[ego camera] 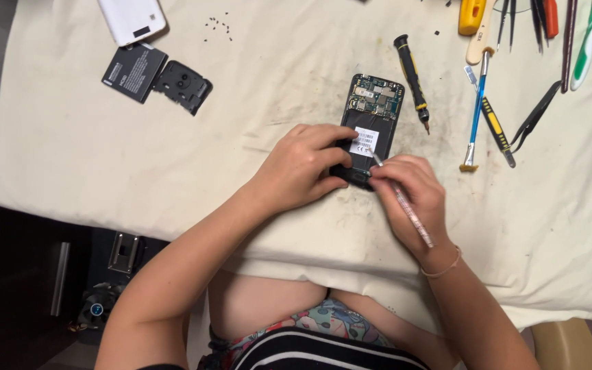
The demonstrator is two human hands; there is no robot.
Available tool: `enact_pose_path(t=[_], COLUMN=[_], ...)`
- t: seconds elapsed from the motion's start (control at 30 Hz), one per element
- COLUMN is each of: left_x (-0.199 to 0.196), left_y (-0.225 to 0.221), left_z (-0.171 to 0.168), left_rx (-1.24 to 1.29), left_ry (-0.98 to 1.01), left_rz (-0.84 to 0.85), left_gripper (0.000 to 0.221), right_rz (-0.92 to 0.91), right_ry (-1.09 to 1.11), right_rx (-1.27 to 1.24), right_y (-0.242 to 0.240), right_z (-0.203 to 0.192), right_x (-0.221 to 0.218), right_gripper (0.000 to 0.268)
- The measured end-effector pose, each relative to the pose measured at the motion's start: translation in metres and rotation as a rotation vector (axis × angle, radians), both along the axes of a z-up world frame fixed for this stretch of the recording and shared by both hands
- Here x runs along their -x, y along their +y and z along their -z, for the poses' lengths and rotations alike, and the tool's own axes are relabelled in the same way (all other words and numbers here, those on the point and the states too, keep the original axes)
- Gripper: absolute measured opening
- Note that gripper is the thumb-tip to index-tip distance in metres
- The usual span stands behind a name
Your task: Reassembling internal components of a mobile phone using a brush, screwdriver, and precision tools.
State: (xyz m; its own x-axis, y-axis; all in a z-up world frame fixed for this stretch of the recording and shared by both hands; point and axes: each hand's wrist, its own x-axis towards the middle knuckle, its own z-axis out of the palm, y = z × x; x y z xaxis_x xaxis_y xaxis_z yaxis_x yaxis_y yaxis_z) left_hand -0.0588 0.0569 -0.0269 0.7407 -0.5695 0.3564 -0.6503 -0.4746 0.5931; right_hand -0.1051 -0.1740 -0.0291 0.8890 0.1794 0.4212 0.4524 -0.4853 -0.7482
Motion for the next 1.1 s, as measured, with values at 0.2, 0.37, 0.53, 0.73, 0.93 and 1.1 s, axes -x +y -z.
enact_pose_path(t=[0.2, 0.37, 0.53, 0.73, 0.93, 1.1], left_x=[-0.003, -0.004, -0.007, -0.011, 0.003, 0.040], left_y=[0.001, -0.001, 0.003, 0.005, 0.007, -0.019], left_z=[0.006, 0.011, 0.011, 0.013, 0.011, 0.032], left_rx=[-0.006, 0.013, 0.046, 0.071, 0.075, -0.054], left_ry=[-0.047, -0.021, -0.005, 0.061, 0.029, -0.437], left_rz=[-0.031, -0.017, 0.010, 0.018, 0.048, -0.080], left_gripper=[0.036, 0.040, 0.033, 0.032, 0.031, 0.014], right_rz=[0.025, 0.008, 0.012, 0.028, 0.072, 0.031], right_ry=[0.017, 0.004, -0.012, 0.024, -0.056, -0.222], right_rx=[0.013, 0.114, 0.131, 0.109, 0.212, 0.316], right_y=[-0.006, -0.010, -0.009, -0.007, -0.003, -0.007], right_z=[-0.003, 0.008, 0.013, 0.010, 0.010, 0.016], right_x=[0.010, 0.009, 0.007, 0.008, 0.009, 0.014], right_gripper=[0.033, 0.024, 0.022, 0.024, 0.015, 0.015])
